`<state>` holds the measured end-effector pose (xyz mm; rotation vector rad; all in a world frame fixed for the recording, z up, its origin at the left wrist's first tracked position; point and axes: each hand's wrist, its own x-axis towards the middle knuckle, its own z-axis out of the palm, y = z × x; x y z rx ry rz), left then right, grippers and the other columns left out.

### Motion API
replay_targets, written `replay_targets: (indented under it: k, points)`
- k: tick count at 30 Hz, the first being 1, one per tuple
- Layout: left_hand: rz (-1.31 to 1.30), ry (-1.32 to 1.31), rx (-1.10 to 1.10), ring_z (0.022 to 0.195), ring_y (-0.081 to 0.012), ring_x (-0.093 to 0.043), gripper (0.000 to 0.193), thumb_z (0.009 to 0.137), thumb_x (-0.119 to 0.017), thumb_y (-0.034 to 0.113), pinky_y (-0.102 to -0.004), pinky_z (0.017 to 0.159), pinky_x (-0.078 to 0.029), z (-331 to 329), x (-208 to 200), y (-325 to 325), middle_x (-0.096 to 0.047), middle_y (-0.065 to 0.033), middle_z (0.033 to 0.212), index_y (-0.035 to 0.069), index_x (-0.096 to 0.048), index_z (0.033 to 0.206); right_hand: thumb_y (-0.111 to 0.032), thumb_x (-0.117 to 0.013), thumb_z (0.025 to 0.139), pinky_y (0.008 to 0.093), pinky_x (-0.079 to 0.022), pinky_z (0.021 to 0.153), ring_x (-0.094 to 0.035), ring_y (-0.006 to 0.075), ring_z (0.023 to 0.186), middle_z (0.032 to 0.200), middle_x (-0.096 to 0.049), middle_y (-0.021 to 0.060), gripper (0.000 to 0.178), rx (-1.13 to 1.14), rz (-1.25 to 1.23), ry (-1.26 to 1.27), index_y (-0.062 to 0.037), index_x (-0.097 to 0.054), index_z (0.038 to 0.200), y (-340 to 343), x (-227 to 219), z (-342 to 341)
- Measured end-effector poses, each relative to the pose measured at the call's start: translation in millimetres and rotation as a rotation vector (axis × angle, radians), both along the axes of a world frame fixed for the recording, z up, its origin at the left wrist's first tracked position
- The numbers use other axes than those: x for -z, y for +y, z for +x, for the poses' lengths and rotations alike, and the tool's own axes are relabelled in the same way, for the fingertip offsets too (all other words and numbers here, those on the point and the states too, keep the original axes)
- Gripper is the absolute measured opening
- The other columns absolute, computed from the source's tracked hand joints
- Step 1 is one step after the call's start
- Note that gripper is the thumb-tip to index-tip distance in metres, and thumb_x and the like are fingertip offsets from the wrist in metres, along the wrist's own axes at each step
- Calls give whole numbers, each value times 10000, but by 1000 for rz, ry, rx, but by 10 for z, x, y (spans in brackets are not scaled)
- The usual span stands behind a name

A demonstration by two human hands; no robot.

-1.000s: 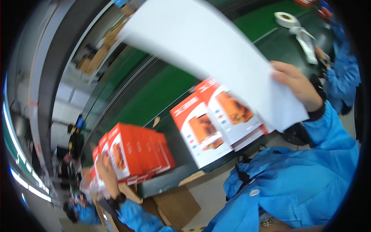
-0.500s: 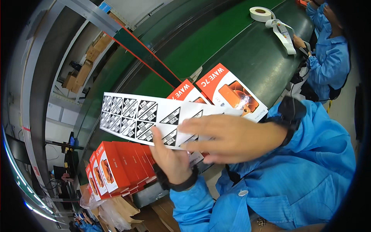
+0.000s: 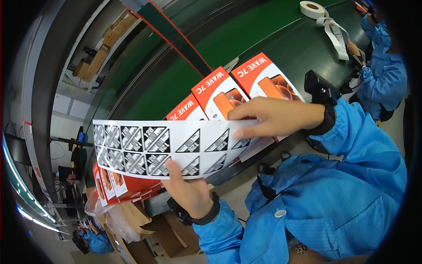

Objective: The recorder is applying small triangular 128GB capacity labels to the back of smartphone retail boxes on an assembly line.

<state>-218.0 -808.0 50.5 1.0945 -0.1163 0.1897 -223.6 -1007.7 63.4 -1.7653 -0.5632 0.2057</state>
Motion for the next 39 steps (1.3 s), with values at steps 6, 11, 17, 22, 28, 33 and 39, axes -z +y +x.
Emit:
replay_targets:
  k: [6, 11, 17, 22, 28, 33, 39]
  points:
    - [-192, 54, -14, 951, -207, -510, 392, 865, -389, 278, -327, 813, -431, 4, 28, 315, -470, -115, 1121, 8, -376, 1148, -259, -511, 810, 259, -398, 589, -498, 138, 658, 748, -542, 100, 302, -340, -143, 78, 28, -510, 901, -60, -43, -2]
    - [75, -52, -273, 901, -236, -531, 407, 838, -418, 172, -326, 742, -482, -144, -112, 275, -459, -189, 1081, -57, -322, 1161, -268, -526, 799, 261, -407, 640, -520, 143, 740, 811, -543, 93, 333, -343, -231, 84, -16, -470, 1009, 49, -64, -9]
    - [79, -113, -432, 973, -243, -490, 444, 847, -421, 210, -337, 807, -438, -210, -71, 204, -424, -180, 1137, -37, -296, 1195, -229, -485, 825, 292, -387, 590, -486, 184, 649, 702, -498, 101, 273, -134, -221, -156, 13, -474, 952, 365, -155, 8]
    - [-45, -84, -305, 1002, -240, -475, 441, 839, -428, 219, -363, 843, -409, -310, 49, 261, -439, -150, 1135, -13, -312, 1195, -214, -524, 767, 301, -422, 685, -542, 217, 810, 855, -554, 122, 321, -156, -289, -115, 35, -503, 969, 259, -344, 90]
    - [317, 49, 355, 882, -260, -545, 267, 801, -419, 96, -371, 751, -440, -513, 141, 363, -530, -186, 1005, -67, -473, 1007, -161, -497, 784, 387, -335, 808, -535, 228, 754, 698, -552, 64, 129, 134, -765, -648, -67, -518, 870, 159, -593, 301]
    - [564, -540, 875, 692, -244, -606, 275, 728, -606, 194, -325, 664, -461, -668, -332, 696, -578, -216, 908, 36, -550, 947, -99, -548, 694, 409, -314, 851, -538, 203, 754, 684, -556, 23, 75, 39, -1054, -895, -83, -550, 767, 164, -795, 302]
    - [1341, -479, 17, 933, -250, -487, 581, 641, -688, 284, -349, 850, -324, -308, -472, 407, -516, -166, 1012, 14, -444, 1095, -103, -607, 599, 406, -339, 830, -518, 180, 804, 689, -552, -4, 102, -217, -1043, -947, -116, -588, 698, 374, -887, 173]
